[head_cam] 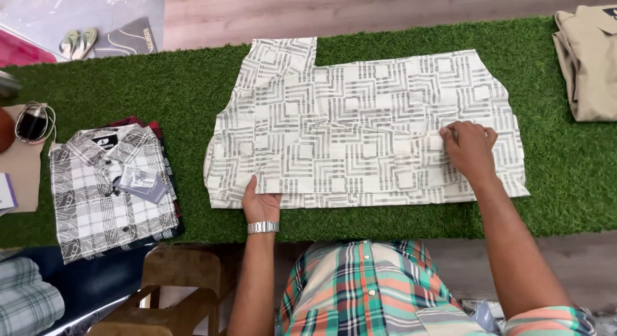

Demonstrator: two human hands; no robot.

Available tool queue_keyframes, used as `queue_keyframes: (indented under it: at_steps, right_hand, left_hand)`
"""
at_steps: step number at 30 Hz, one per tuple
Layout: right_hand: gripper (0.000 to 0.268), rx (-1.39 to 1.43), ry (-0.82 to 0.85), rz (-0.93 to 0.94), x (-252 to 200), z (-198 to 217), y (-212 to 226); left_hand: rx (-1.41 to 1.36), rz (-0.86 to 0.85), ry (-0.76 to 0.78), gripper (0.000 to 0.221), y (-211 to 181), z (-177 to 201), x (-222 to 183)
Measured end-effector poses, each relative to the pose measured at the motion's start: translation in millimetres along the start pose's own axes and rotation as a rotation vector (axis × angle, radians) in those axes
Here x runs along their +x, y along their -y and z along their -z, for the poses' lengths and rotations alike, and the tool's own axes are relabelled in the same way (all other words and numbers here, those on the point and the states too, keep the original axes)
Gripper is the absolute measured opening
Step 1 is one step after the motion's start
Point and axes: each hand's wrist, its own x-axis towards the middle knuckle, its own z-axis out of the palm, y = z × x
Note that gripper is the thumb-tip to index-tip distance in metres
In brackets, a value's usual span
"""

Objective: Fold various plaid and patterned button-down shirts on a green display surface.

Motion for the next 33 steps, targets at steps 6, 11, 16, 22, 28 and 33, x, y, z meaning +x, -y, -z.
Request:
queue_keyframes:
  at_steps: [6,11,16,22,28,33]
  right_hand:
    - [0.027,0.075,-0.015,-0.016,10,20,-9]
    - [0.026,0.058,0.045,-0.001,22,4,-24]
    - [0.025,0.114,0.086,-0.067,15,25,-36]
    - [0.022,0.125,0.039,-0.052,6,8,-44]
    - [0.018,0.086,-0.009,-0.064,2,5,-28]
    - [0.014,-0.154,-0.079,-0.065,-7,-12,-19]
  left_hand:
    - [-0.084,-0.2,-0.075,0.067,17,-5,-3]
    - [-0.136,-0.358,-0.112,0.067,34,3,3]
    - [-0.075,-0.434,-0.259,0.056,30,8,0]
    - [0.154,-0.507,-0.327,0.048,11,28,7]
    - [0.507,-0.543,-0.342,0.045,-4,27,6]
    - [0.898,-0.715,-0.389,0.053,0,51,4]
